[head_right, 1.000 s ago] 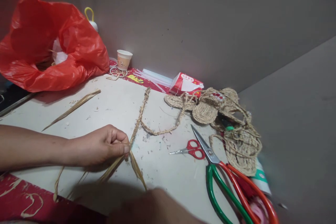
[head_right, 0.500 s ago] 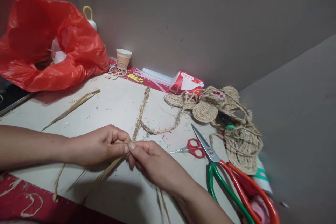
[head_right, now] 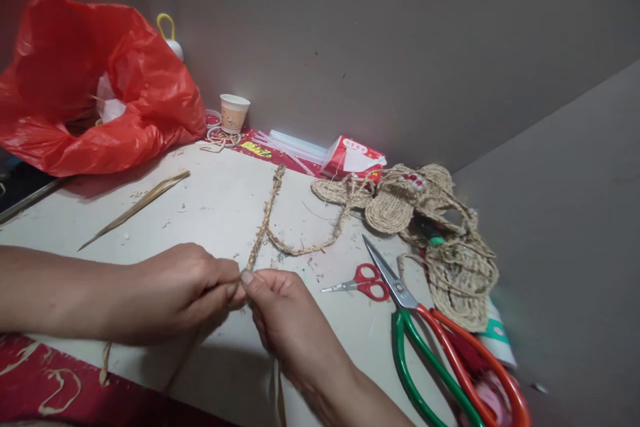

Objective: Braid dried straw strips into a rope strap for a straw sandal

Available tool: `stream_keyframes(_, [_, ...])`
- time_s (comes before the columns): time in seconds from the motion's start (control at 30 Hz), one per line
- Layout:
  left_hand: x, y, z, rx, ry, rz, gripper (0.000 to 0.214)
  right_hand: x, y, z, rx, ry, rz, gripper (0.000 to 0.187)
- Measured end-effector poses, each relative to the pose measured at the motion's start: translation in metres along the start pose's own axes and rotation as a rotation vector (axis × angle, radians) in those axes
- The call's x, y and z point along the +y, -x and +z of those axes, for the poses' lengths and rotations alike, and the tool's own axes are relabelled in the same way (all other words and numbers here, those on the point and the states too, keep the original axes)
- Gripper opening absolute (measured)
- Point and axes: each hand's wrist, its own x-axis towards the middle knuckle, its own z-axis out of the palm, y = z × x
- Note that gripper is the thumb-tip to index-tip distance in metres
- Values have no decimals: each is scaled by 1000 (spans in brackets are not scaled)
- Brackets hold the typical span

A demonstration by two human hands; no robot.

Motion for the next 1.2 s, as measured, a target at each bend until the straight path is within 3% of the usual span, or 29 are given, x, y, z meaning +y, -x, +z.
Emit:
stream_keyframes(0.2, [-2, 13, 32, 79, -575, 282, 22, 10, 0, 6, 29, -37, -70, 40])
stream_keyframes(0.27, [2, 18, 41, 73, -645, 326, 19, 12, 0, 6, 11, -19, -99, 34])
stream_keyframes(0.37, [12, 27, 44, -34, -654, 395, 6, 12, 0, 4, 44, 19, -48, 27])
stream_keyframes(0.47, [19, 30, 28, -60, -460, 422, 6, 7, 2, 2, 23, -5, 14, 26])
stream_keyframes(0.53, [16, 24, 11, 109, -185, 336, 15, 2, 4, 1, -25, -45, 9, 27])
stream_keyframes(0.6, [9, 12, -3, 384, 124, 175, 21, -3, 5, 1, -48, -61, -10, 27])
stream_keyframes(0.63, [4, 5, -6, 472, 289, 60, 18, -4, 5, 1, -54, -60, -16, 28])
stream_keyframes(0.67, [-1, -2, -8, 476, 462, -45, 15, -6, 6, 1, -59, -55, -21, 28])
stream_keyframes(0.7, [-6, -9, -6, 409, 641, -125, 15, -6, 6, 1, -66, -46, -26, 28])
stream_keyframes(0.77, [-13, -17, 1, 80, 939, -251, 22, -6, 5, -1, -87, -18, -50, 28])
stream_keyframes(0.83, [-16, -20, 10, -152, 1052, -298, 26, -5, 3, -3, -104, 37, -69, 30])
stream_keyframes(0.87, [-16, -20, 14, -183, 1052, -288, 26, -5, 3, -5, -105, 70, -76, 31])
stream_keyframes(0.97, [-17, -18, 19, -101, 965, -204, 24, -5, 1, -11, -123, 173, -81, 34])
stream_keyframes(1.2, [-24, -24, 15, -88, 840, -159, 27, -11, 2, -15, -151, 450, -142, 33])
